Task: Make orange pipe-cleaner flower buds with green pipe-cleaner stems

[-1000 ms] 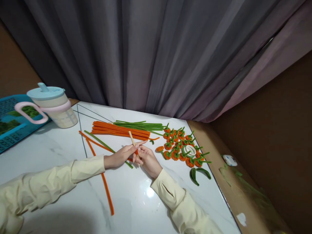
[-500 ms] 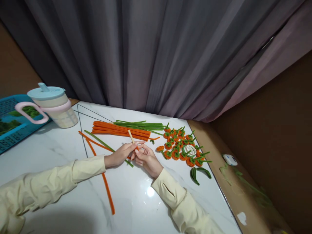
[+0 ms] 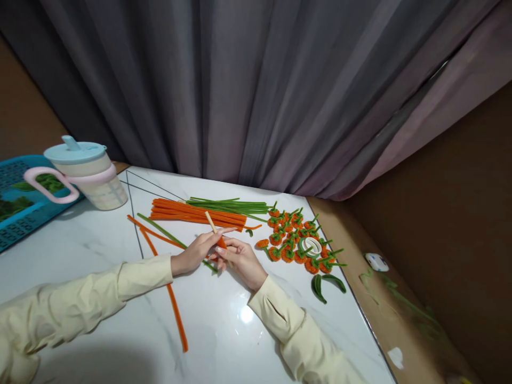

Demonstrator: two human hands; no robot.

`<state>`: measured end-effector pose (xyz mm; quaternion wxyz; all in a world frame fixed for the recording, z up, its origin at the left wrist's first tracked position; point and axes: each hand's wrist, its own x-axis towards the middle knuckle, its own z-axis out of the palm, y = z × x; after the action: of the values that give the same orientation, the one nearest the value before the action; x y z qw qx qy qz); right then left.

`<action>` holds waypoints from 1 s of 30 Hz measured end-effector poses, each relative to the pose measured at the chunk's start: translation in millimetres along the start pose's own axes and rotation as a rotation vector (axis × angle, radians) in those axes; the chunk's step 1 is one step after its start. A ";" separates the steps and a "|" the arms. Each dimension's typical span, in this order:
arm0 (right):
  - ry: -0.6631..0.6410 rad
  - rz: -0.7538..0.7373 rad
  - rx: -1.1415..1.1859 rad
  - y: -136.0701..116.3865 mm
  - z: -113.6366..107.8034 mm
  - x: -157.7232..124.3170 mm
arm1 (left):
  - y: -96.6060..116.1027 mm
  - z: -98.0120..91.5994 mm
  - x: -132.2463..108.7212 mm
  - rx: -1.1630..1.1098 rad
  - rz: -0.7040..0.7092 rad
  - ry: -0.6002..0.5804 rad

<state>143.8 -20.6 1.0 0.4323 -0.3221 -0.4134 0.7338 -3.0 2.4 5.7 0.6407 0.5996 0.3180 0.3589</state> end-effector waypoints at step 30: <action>-0.001 -0.102 -0.256 -3.5 -0.4 -3.7 | 4.2 -1.3 -2.9 0.098 0.002 -0.106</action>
<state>147.0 -22.8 4.3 0.4242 -0.3528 -0.5198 0.6522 -6.0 0.7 9.7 0.6263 0.6488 0.2999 0.3113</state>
